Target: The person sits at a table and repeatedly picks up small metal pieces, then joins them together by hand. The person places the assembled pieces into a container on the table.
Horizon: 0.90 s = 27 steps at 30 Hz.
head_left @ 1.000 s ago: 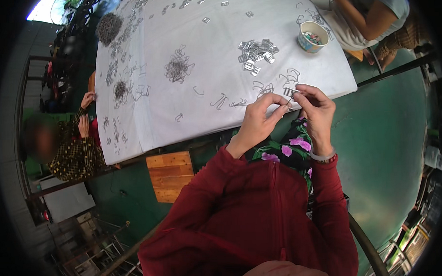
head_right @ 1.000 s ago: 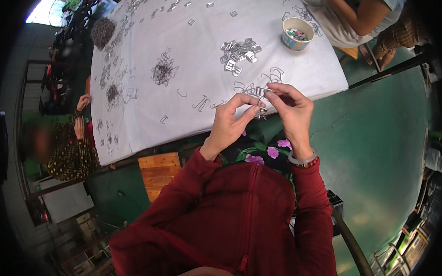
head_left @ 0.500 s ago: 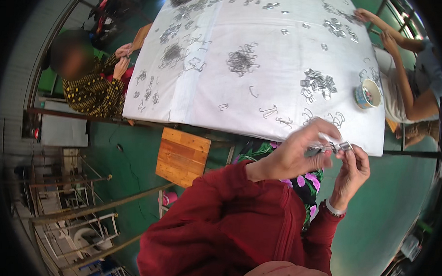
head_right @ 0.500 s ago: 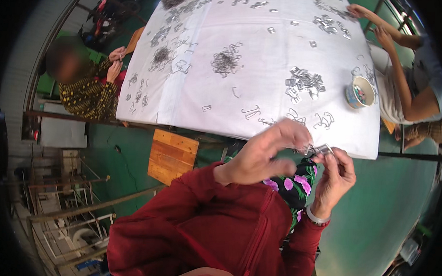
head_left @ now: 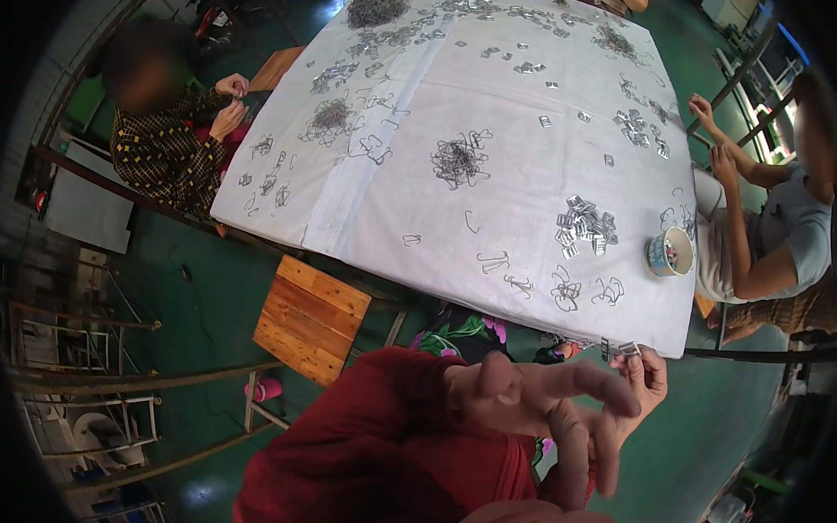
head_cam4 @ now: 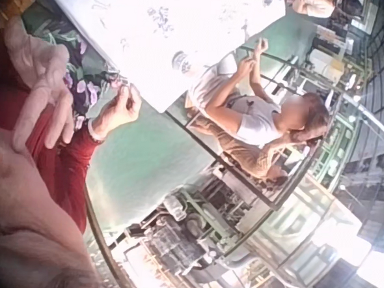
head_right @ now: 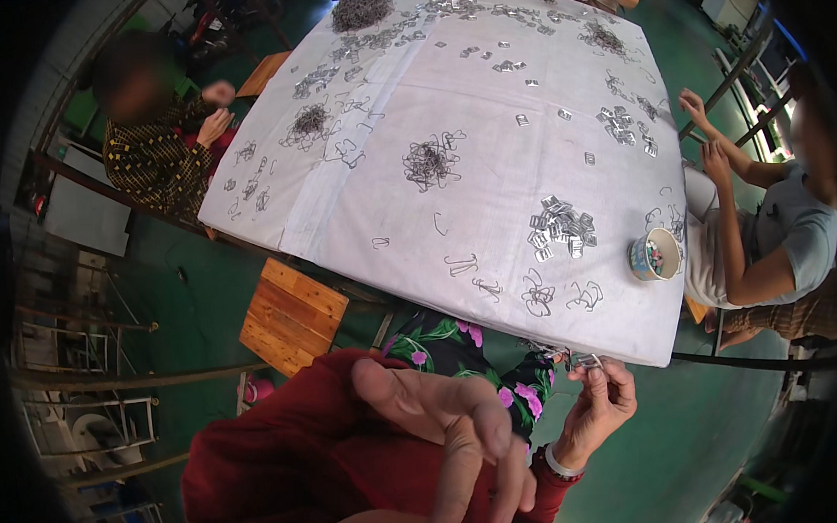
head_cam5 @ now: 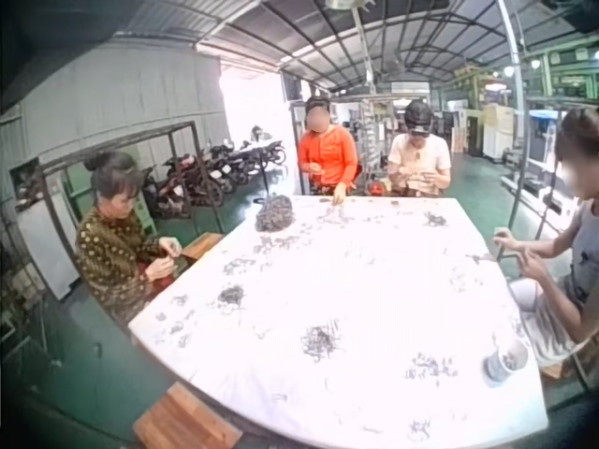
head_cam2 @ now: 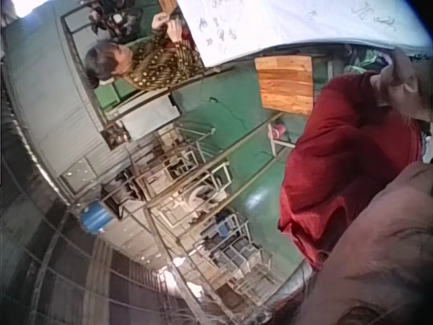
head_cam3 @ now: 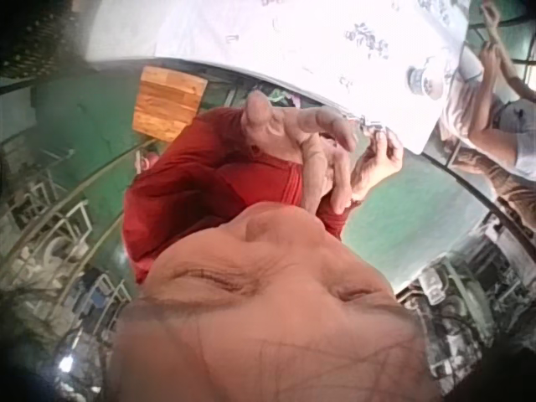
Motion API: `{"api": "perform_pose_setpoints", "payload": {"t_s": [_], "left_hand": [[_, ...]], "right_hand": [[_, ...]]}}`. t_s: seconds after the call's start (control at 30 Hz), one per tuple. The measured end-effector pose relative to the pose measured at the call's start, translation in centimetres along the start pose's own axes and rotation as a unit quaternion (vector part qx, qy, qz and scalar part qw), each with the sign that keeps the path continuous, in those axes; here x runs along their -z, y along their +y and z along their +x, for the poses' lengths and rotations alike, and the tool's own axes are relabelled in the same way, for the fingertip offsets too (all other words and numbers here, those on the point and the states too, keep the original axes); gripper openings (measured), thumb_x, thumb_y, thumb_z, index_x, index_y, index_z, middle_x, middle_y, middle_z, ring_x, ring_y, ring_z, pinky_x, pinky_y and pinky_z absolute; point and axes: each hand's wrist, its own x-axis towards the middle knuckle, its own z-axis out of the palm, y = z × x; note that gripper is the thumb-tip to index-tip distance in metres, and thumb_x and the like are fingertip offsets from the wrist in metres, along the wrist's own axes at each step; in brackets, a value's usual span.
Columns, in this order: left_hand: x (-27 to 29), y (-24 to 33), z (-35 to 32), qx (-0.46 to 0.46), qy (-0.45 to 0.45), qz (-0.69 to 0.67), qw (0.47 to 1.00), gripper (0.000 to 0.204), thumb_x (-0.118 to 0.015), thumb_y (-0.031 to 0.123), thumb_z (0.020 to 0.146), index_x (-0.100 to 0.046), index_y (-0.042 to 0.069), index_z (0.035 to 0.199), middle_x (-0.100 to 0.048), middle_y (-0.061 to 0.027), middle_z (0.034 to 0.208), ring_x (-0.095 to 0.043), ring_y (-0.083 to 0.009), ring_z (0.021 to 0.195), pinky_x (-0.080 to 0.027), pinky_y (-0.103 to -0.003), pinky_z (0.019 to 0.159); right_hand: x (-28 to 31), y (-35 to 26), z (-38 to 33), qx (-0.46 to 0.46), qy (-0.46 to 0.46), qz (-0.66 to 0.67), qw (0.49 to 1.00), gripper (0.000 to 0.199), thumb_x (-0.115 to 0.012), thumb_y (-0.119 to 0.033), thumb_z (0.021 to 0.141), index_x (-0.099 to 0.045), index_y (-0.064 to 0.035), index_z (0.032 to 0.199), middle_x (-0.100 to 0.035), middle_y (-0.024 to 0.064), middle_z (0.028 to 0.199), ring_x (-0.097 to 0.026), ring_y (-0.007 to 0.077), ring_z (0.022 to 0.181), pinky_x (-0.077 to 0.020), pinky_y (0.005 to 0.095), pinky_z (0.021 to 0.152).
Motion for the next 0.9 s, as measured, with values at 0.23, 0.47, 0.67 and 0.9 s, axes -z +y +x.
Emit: {"api": "perform_pose_setpoints", "payload": {"t_s": [0.23,0.47,0.67,0.9], "left_hand": [[-0.4,3.1,1.1,-0.002,0.034,0.171,0.985,0.079,-0.035,0.065,0.089,-0.041,-0.008,0.118,-0.059,-0.027,0.105,-0.05,-0.0364,0.11,-0.034,-0.047,0.095],[16.6,19.5,-2.7,0.134,0.336,0.88,0.309,0.016,-0.06,0.015,0.083,-0.071,0.005,0.089,-0.069,-0.0103,0.088,-0.064,-0.0242,0.078,-0.049,-0.034,0.071],[26.8,22.7,-11.6,0.316,0.221,0.921,0.057,0.011,-0.057,0.007,0.079,-0.067,0.002,0.077,-0.064,-0.0166,0.08,-0.064,-0.0318,0.08,-0.05,-0.042,0.072],[22.1,24.0,-8.2,0.257,0.23,0.939,0.014,0.015,-0.049,0.001,0.082,-0.054,0.003,0.096,-0.055,-0.0132,0.096,-0.056,-0.032,0.094,-0.049,-0.045,0.071]], "right_hand": [[0.4,-0.1,-0.5,-0.008,-0.033,-0.006,0.999,0.009,-0.061,0.007,0.082,-0.058,0.0051,0.09,-0.058,0.0144,0.086,-0.062,0.0203,0.068,-0.0546,0.0289,0.059],[-0.5,-0.6,-0.7,0.005,-0.08,0.001,0.997,0.012,-0.061,0.007,0.081,-0.059,0.0041,0.092,-0.058,0.0144,0.085,-0.061,0.0201,0.068,-0.0547,0.0295,0.058],[-0.3,-0.5,-0.5,0.009,-0.067,0.015,0.998,0.013,-0.062,0.009,0.08,-0.06,0.0039,0.091,-0.058,0.0137,0.085,-0.061,0.0194,0.068,-0.0549,0.0292,0.059],[0.0,-0.6,-0.3,0.011,-0.056,0.019,0.998,0.011,-0.063,0.008,0.079,-0.061,0.005,0.089,-0.06,0.0133,0.08,-0.061,0.0195,0.067,-0.0544,0.0297,0.058]]}}
